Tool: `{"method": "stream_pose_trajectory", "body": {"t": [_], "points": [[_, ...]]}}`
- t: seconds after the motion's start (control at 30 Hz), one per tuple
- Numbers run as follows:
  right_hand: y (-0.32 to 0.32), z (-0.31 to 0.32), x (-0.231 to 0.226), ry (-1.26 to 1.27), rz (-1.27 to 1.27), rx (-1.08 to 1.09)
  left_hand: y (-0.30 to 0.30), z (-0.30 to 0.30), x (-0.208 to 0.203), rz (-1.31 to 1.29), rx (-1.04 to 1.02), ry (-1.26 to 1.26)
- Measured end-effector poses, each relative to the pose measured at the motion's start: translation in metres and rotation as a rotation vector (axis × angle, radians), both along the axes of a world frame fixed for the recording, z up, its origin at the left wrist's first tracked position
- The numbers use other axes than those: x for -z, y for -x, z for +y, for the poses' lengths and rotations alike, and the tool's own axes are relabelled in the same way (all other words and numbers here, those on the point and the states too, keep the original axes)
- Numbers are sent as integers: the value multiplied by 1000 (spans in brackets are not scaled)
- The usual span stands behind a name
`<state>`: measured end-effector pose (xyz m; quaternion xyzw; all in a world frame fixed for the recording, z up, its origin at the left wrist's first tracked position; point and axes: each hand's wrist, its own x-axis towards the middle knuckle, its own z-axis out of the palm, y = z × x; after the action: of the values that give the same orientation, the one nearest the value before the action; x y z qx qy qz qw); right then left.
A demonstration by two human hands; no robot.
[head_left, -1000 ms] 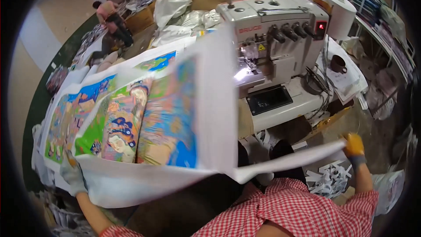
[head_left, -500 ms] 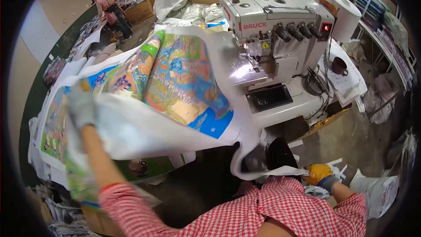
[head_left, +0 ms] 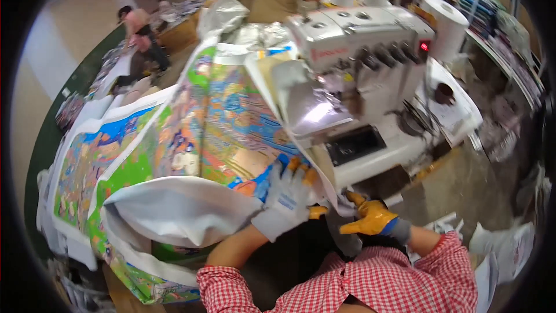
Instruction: The person sews the edges of printed fabric sheets using a sewing machine, guiding the material with gloved hands. They pick up each sheet, align the white border under the needle, and set the finished fabric aside before repeating the process.
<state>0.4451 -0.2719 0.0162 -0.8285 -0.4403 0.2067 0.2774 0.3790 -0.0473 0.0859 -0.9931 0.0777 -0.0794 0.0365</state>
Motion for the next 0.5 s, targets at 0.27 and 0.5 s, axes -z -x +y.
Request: {"method": "stream_pose_trajectory", "body": {"t": [0.27,0.5], "points": [[8,42,-28,-276,279,-276,26,-23,57,-292,-110,-120],[10,35,-95,-479,960,-159,21,-12,25,-759,-168,146]]}}
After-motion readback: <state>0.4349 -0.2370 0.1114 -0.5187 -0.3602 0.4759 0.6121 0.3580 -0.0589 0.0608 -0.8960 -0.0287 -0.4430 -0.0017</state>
